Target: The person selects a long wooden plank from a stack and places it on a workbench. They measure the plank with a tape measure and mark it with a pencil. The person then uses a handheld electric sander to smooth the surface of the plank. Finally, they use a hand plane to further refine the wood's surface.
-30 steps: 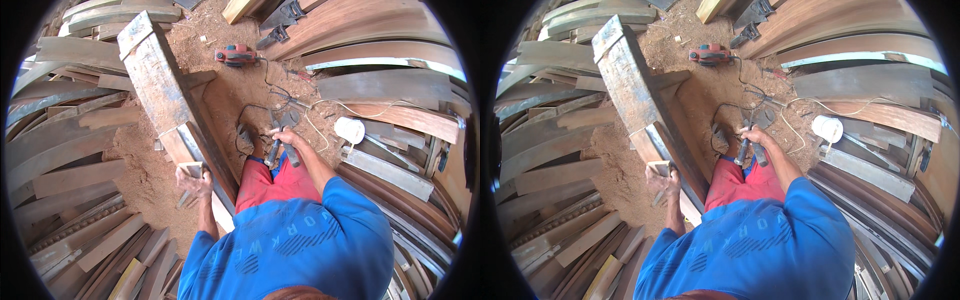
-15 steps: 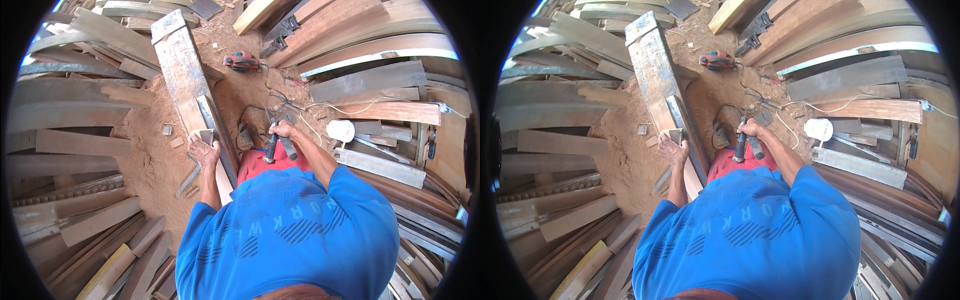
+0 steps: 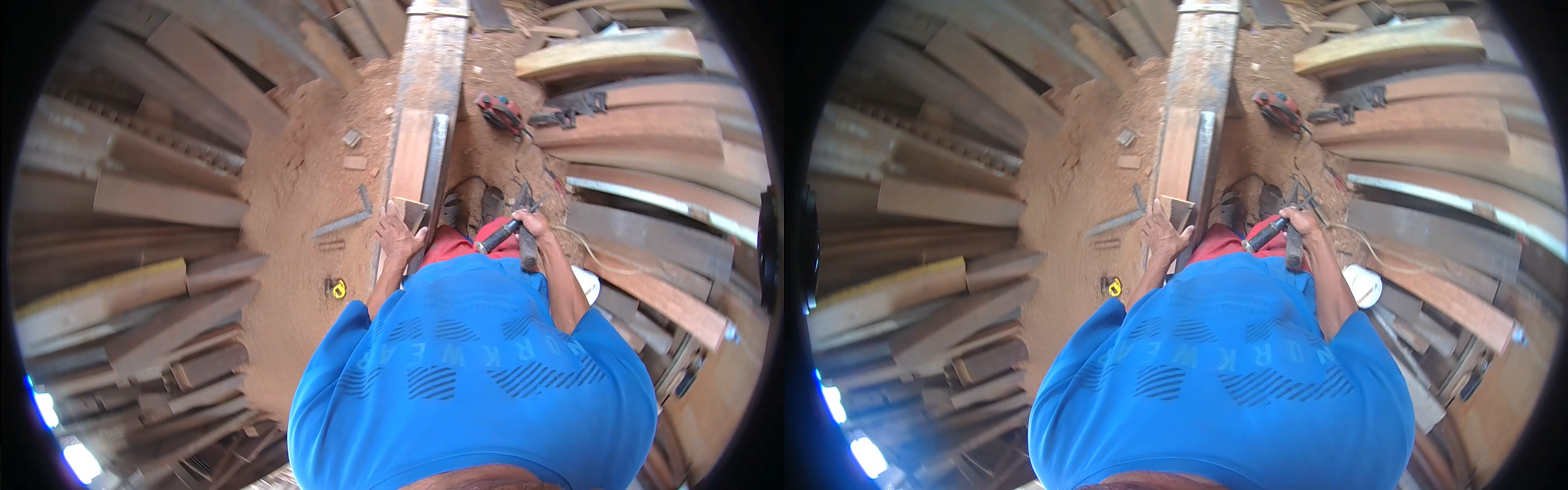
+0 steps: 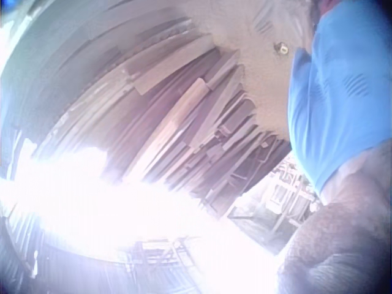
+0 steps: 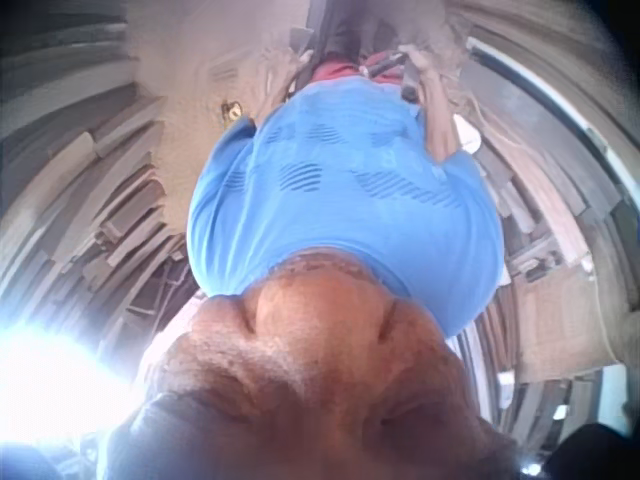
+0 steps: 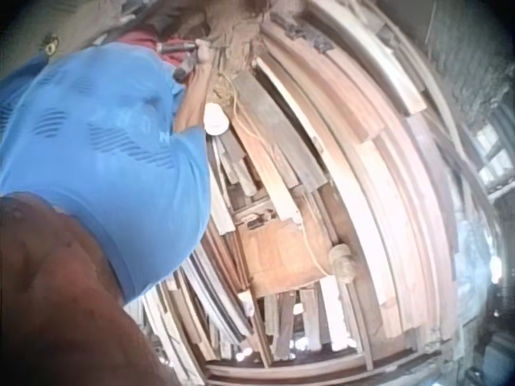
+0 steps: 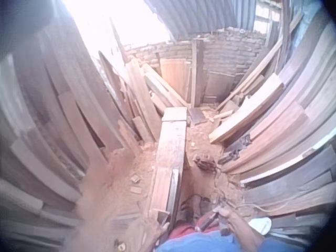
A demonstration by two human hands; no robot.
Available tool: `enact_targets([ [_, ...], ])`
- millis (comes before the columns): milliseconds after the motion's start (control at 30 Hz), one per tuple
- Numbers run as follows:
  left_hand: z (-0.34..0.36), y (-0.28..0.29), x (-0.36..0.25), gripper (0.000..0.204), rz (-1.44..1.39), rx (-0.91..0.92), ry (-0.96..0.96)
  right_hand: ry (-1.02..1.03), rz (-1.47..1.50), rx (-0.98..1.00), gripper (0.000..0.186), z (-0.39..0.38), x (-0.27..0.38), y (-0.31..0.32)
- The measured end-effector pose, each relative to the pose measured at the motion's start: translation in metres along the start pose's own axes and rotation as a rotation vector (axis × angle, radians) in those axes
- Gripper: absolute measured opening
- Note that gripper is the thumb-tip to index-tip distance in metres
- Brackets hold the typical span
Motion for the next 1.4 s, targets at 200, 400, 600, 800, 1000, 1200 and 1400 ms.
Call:
enact_targets([
  [200, -0.022, 0.007, -0.011, 0.112, -0.167, -0.076, -0.071, -0.085, 0.083, 0.08, 0.016, 0.005, 0.037, -0.012],
  [400, -0.019, -0.001, -0.031, 0.109, -0.201, -0.155, 0.105, -0.087, 0.03, 0.272, 0.019, 0.008, 0.095, -0.032],
  [600, -0.022, 0.0, -0.013, 0.106, -0.236, -0.036, 0.312, 0.059, -0.178, 0.463, 0.018, 0.003, 0.14, -0.061],
  [800, -0.092, 0.007, 0.022, 0.109, -0.424, -0.05, 0.76, 0.313, -0.416, 0.625, 0.017, -0.005, 0.184, -0.101],
  [1000, -0.157, -0.022, 0.057, 0.113, -0.875, -0.231, 1.033, 0.485, -0.586, 0.841, 0.017, -0.012, 0.186, -0.174],
  [1200, -0.199, -0.026, 0.099, 0.109, -1.036, -0.413, 1.256, 0.468, -0.972, 1.189, 0.017, -0.05, 0.148, -0.26],
  [1400, -0.264, -0.058, 0.157, 0.106, -0.908, -0.453, 1.435, 0.562, -1.377, 1.569, 0.012, -0.091, 0.077, -0.356],
])
Point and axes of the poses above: each hand's wrist, its own z-axis towards the middle knuckle, its own y-axis out of the back of the hand, x = y × z, the point moved 2 cm from there along z, towards the middle knuckle, and after that the axes turned 14 degrees about y, right-handed, at the moved point
